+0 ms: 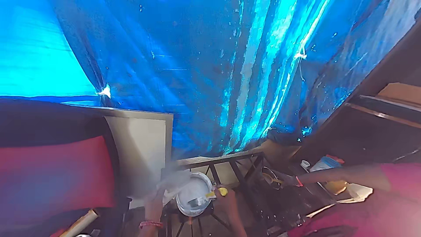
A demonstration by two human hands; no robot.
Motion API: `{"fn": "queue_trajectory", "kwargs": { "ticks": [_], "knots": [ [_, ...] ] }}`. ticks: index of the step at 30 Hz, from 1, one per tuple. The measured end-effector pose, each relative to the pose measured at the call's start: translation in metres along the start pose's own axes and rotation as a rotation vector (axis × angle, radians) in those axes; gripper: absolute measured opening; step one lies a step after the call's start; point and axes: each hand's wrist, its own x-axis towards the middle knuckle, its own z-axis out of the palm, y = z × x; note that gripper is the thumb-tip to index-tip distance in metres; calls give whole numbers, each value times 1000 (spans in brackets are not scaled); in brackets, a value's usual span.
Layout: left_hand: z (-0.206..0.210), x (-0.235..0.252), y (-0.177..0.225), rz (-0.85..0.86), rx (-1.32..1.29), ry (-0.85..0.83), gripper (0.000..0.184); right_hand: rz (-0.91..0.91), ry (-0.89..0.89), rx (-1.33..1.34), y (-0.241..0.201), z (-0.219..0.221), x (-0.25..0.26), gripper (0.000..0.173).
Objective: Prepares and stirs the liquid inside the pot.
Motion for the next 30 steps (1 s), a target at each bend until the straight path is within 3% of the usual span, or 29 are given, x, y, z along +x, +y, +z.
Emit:
{"fn": "queue_trajectory", "kwargs": {
  "ticks": [4, 8, 11, 13, 18, 23, 28, 30],
  "knots": [
    [2, -5, -4, 10, 27, -9, 29, -11, 196, -30, 10, 10, 7, 21],
    [3, -6, -2, 2, 54, -45, 30, -18, 38, -1, 6, 12, -3, 22],
    [1, -5, 1, 14, 38, -48, 30, 74, 155, -95, -8, -9, -7, 21],
    [1, -7, 1, 4, 46, -46, 30, 36, 239, -108, -2, -2, -3, 20],
    [1, -10, 1, 11, 41, -54, 30, -19, 57, -5, 7, 12, -4, 20],
    [-5, -9, -1, -7, 75, -28, 32, -15, 267, -98, 6, 3, 0, 20],
    [-2, -6, 0, 8, 35, 3, 29, 37, 73, 21, 6, 6, -6, 19],
    [-2, -5, 3, 18, 59, 0, 30, 46, 146, -17, 4, -4, -7, 18]
  ]
}}
